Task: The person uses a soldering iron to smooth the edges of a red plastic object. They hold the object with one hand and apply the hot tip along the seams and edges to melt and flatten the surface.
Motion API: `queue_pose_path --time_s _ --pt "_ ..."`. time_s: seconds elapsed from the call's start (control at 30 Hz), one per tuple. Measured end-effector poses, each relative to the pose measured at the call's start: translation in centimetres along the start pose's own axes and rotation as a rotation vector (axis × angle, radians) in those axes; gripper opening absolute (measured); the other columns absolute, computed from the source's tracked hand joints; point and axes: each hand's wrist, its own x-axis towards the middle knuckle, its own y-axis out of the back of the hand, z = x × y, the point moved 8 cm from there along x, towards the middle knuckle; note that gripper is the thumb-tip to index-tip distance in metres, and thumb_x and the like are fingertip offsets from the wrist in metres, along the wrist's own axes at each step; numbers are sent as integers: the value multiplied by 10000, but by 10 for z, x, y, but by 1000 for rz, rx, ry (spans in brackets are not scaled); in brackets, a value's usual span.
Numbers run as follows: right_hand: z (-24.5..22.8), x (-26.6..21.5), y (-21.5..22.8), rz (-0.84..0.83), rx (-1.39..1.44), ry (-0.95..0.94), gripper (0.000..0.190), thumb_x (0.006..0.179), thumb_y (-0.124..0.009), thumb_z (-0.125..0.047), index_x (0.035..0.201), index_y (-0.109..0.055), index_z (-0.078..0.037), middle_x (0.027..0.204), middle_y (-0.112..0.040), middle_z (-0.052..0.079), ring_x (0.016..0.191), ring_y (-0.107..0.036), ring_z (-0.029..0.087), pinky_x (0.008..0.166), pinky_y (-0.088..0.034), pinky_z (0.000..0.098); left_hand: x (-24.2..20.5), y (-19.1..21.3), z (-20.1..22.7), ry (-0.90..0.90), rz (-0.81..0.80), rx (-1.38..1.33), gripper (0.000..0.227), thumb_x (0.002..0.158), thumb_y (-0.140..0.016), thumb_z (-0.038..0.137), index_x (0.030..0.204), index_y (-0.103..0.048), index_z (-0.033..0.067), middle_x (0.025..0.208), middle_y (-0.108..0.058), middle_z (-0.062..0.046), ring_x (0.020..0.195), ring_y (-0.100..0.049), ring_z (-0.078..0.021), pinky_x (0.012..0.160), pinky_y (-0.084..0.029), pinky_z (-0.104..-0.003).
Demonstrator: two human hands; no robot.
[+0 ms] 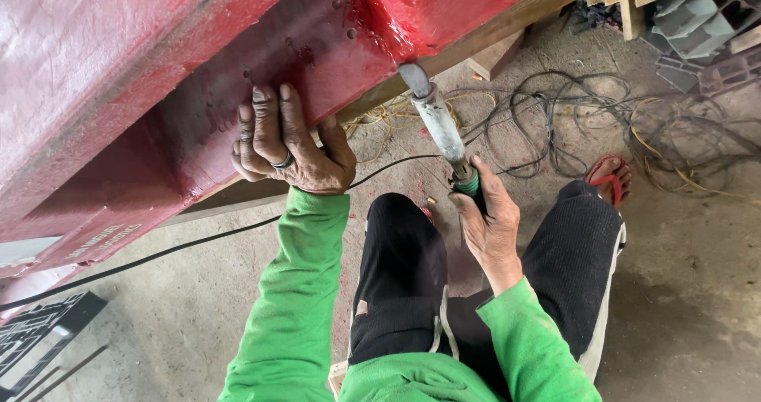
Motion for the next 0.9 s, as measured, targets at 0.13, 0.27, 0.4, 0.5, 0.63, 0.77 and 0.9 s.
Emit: queue_pose_path --time_s 0.13,0.27,0.4,0.5,0.63,0.77,0.9 --pt "7 3 0 40 62 -7 551 982 -734 8 1490 -521 -32 1191 -644 45 1056 -633 112 965 -539 236 0 -1 0 -8 -7 2 502 1112 -481 441 1394 -609 46 1445 -550 -137 1339 -464 -316 1124 -306 -504" --pt "15 6 3 50 92 -49 544 1017 -702 15 1520 -502 -34 1173 -622 13 1061 -599 91 985 -522 229 -1 -3 0 -6 -9 7 500 1107 -481 442 1392 -607 51 1440 -553 -130 1333 -465 -315 1119 -311 -512" --pt "17 11 7 59 151 -72 529 1036 -689 -22 1527 -493 -29 1182 -638 1 1072 -596 77 999 -507 223 0 -3 2 -16 7 2 500 1112 -484 444 1396 -601 49 1443 -547 -129 1333 -466 -316 1119 -322 -505" --pt "16 12 8 42 203 -80 537 1033 -692 -69 1527 -489 -24 1198 -644 2 1076 -599 74 996 -511 224 1 -2 3 -24 10 -25 490 1122 -500 435 1399 -599 42 1446 -547 -134 1334 -474 -315 1126 -337 -491" --pt "23 4 9 10 266 -144 532 1044 -689 -141 1531 -503 -29 1181 -643 -4 1053 -604 62 981 -511 215 2 0 3 -22 3 -14 493 1113 -496 427 1390 -601 32 1442 -547 -139 1324 -479 -316 1117 -328 -488" --pt "23 0 10 -15 203 -106 541 1031 -705 -172 1517 -521 -25 1166 -642 -2 1057 -603 69 976 -509 219 2 -2 3 -24 6 -28 494 1115 -503 428 1396 -598 33 1450 -542 -136 1331 -469 -314 1125 -330 -491" --pt "23 0 11 1 86 -73 544 1015 -707 -174 1502 -527 -13 1176 -653 7 1068 -610 80 991 -510 225 -1 -3 1 -21 -6 -36 507 1118 -504 443 1406 -593 35 1456 -537 -137 1341 -457 -310 1133 -325 -493"
